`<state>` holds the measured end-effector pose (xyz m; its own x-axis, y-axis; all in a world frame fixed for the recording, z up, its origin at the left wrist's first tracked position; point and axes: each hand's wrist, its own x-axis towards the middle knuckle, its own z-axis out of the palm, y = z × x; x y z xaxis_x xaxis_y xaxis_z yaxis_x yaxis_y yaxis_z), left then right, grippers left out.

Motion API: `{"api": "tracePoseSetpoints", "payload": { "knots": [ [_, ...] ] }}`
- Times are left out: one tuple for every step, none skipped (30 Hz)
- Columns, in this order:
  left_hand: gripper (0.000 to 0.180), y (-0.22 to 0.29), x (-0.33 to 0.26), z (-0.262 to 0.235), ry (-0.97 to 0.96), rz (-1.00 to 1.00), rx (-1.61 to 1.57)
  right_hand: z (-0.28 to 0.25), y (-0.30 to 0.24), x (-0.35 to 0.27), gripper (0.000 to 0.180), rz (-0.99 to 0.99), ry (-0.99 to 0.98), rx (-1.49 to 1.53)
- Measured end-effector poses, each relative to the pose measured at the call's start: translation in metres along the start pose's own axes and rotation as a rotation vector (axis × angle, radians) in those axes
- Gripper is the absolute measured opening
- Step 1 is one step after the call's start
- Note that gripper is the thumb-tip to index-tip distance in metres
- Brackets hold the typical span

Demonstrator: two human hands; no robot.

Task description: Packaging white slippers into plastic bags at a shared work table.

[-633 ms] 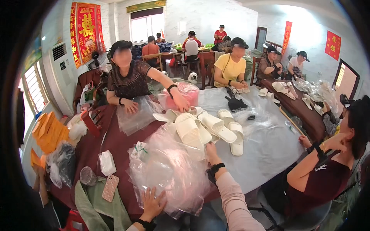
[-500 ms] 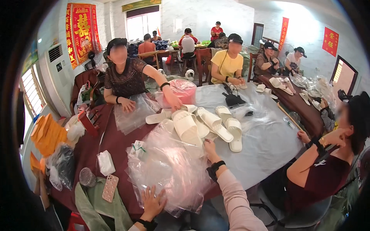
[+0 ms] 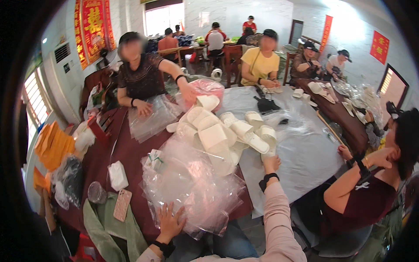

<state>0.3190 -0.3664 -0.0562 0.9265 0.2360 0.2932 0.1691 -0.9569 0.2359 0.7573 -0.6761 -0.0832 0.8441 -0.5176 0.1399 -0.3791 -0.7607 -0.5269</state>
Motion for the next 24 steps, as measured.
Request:
{"api": "tracePoseSetpoints", "payload": {
  "knots": [
    [0.045,-0.004,-0.005,-0.003,-0.007,-0.01,0.007,0.0,-0.014,-0.015,0.049,-0.032,-0.04,-0.001],
    [0.046,-0.009,-0.011,-0.006,-0.011,-0.027,0.026,-0.005,-0.025,-0.026,0.056,-0.043,-0.131,-0.021],
    [0.046,-0.009,-0.012,-0.006,-0.014,-0.059,0.03,-0.018,-0.033,-0.032,0.063,-0.046,-0.202,-0.048],
    [0.046,-0.009,-0.013,-0.007,-0.007,-0.047,0.039,-0.019,-0.036,-0.029,0.07,-0.028,-0.249,-0.047],
    [0.046,-0.007,-0.009,-0.006,0.001,-0.021,0.04,-0.022,-0.034,-0.024,0.07,-0.045,-0.256,-0.056],
    [0.047,-0.005,-0.007,-0.005,-0.014,-0.021,0.038,-0.025,-0.033,-0.019,0.07,-0.006,-0.315,0.009],
    [0.047,-0.007,-0.008,-0.006,-0.016,-0.048,0.046,-0.026,-0.04,-0.026,0.07,0.031,-0.388,0.076],
    [0.047,-0.008,-0.01,-0.007,-0.014,-0.042,0.053,-0.024,-0.046,-0.038,0.069,0.012,-0.328,0.061],
    [0.047,-0.01,-0.011,-0.007,-0.008,-0.027,0.057,-0.022,-0.049,-0.042,0.069,-0.001,-0.34,0.058],
    [0.047,-0.011,-0.015,-0.007,-0.034,-0.047,0.052,-0.02,-0.051,-0.046,0.068,0.007,-0.412,0.094],
    [0.047,-0.014,-0.019,-0.007,-0.033,-0.062,0.058,-0.019,-0.052,-0.05,0.066,0.016,-0.484,0.129],
    [0.048,-0.012,-0.016,-0.005,-0.032,-0.047,0.076,-0.01,-0.042,-0.038,0.066,0.019,-0.471,0.13],
    [0.048,-0.006,-0.005,0.001,-0.025,-0.006,0.074,0.005,-0.019,-0.007,0.063,-0.066,-0.492,0.304],
    [0.048,-0.003,0.0,0.004,-0.02,0.016,0.056,0.014,-0.005,0.012,0.06,-0.161,-0.524,0.473],
    [0.048,-0.005,-0.003,0.003,-0.026,-0.001,0.049,0.02,-0.004,0.006,0.06,-0.157,-0.525,0.472],
    [0.047,-0.005,-0.004,0.001,-0.029,-0.014,0.04,0.023,-0.006,-0.005,0.057,-0.08,-0.382,0.654],
    [0.047,-0.005,-0.004,0.001,-0.027,-0.004,0.035,0.022,-0.005,-0.01,0.053,-0.001,-0.226,0.832],
    [0.047,-0.007,-0.008,-0.001,-0.027,-0.025,0.035,0.016,-0.006,-0.019,0.053,0.001,-0.23,0.836],
    [0.047,-0.01,-0.012,-0.004,-0.028,-0.047,0.037,0.004,-0.005,-0.029,0.05,-0.024,-0.176,0.835],
    [0.047,-0.013,-0.017,-0.005,-0.029,-0.047,0.043,-0.008,-0.003,-0.038,0.047,-0.048,-0.119,0.833],
    [0.047,-0.012,-0.018,-0.005,-0.012,-0.048,0.054,-0.023,0.0,-0.042,0.044,-0.071,-0.04,0.832],
    [0.046,-0.008,-0.011,-0.002,0.006,-0.028,0.053,-0.034,0.016,-0.025,0.038,-0.109,0.062,0.753],
    [0.046,-0.004,-0.003,0.002,0.013,0.011,0.039,-0.044,0.033,-0.011,0.038,-0.096,0.103,0.754],
    [0.047,-0.007,-0.008,0.001,0.026,-0.004,0.043,-0.058,0.034,-0.025,0.037,-0.123,0.071,0.812]
  ]
}}
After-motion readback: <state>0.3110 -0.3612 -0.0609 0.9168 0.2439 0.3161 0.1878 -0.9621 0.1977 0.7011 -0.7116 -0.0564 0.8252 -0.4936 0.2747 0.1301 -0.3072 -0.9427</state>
